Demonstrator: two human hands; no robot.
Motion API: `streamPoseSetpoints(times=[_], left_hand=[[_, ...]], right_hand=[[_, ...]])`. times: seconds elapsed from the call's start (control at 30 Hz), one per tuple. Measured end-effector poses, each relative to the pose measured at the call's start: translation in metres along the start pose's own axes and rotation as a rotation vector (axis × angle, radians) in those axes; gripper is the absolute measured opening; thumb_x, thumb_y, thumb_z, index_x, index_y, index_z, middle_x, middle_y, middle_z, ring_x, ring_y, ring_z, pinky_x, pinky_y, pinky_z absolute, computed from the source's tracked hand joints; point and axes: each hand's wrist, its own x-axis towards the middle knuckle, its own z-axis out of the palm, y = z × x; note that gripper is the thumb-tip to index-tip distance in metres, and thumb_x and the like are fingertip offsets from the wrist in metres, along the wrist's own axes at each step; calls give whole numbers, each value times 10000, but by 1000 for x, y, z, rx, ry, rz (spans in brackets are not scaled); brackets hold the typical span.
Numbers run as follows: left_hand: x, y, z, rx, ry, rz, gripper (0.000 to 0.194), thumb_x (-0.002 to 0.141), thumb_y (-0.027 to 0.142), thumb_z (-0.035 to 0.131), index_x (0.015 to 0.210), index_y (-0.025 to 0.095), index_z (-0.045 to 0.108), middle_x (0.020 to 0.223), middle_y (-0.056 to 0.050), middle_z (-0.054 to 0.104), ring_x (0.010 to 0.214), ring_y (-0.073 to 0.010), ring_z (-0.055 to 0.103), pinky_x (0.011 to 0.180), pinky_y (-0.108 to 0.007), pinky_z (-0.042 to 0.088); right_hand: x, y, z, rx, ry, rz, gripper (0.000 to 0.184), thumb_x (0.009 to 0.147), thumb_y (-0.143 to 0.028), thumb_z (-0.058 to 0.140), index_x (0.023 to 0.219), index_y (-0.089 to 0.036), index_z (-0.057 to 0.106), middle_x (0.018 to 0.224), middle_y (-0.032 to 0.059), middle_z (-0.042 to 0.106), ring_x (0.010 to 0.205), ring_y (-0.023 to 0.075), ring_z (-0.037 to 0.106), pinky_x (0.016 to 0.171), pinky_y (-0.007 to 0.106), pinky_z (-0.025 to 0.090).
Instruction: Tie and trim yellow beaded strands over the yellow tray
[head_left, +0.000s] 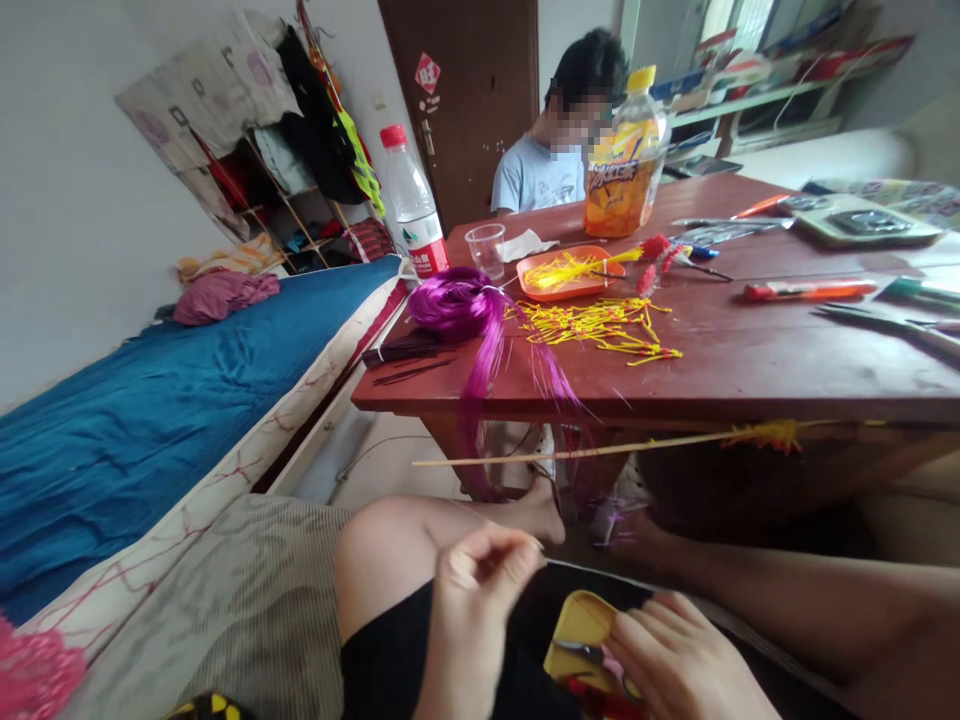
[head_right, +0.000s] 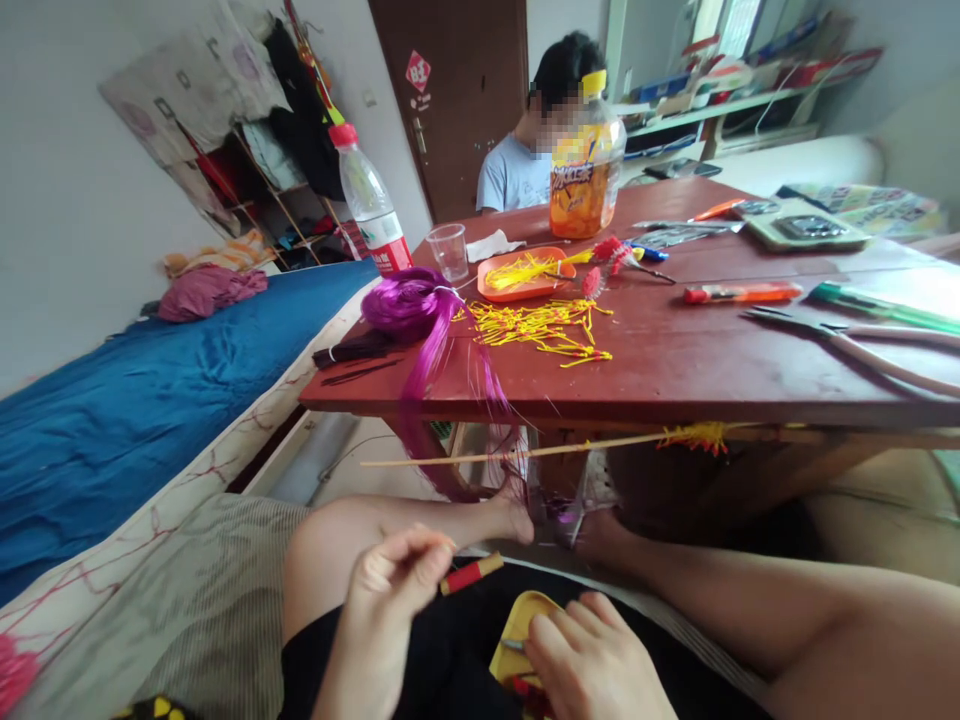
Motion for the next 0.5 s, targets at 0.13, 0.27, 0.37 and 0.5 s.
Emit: streamPoseSetpoints(times=[0.13, 0.27, 0.37, 0.5], left_hand=[[9, 15, -17, -13, 135, 118, 175, 623, 330, 747, 641, 165, 693, 594, 6, 612, 577, -101, 510, 548, -163, 412], [1, 15, -10, 45, 147, 179, 132, 655, 284, 713, 604, 168, 676, 576, 11, 580, 572, -110, 515, 548, -178, 409], [-10, 6, 2, 181, 54, 236, 152, 692, 276, 673, 585, 168, 673, 561, 6, 558, 512, -101, 470, 488, -193, 358], [-16, -5, 13, 359, -77, 393, 102, 686, 201, 648, 593, 193, 690, 546, 6, 546, 482, -99, 453, 468, -204, 336]], right_hand=[[-2, 9, 5, -14, 39, 43, 271, 815, -119, 381, 614, -230, 527, 651, 9, 604, 734, 192, 551, 847, 332, 353], [-9, 17, 22, -127, 70, -24, 128, 762, -201, 503, 738, -251, 619, 914, 62, 664, 1025, 282, 521, 968, 457, 285], [-4, 11, 20, 29, 35, 22, 417, 709, -225, 564, 1124, -262, 559, 1197, 105, 566, 1131, 306, 482, 928, 459, 380], [15, -16, 9, 854, -49, 407, 577, 741, -208, 454, 1307, -243, 347, 1161, 105, 581, 1034, 223, 582, 826, 334, 481]])
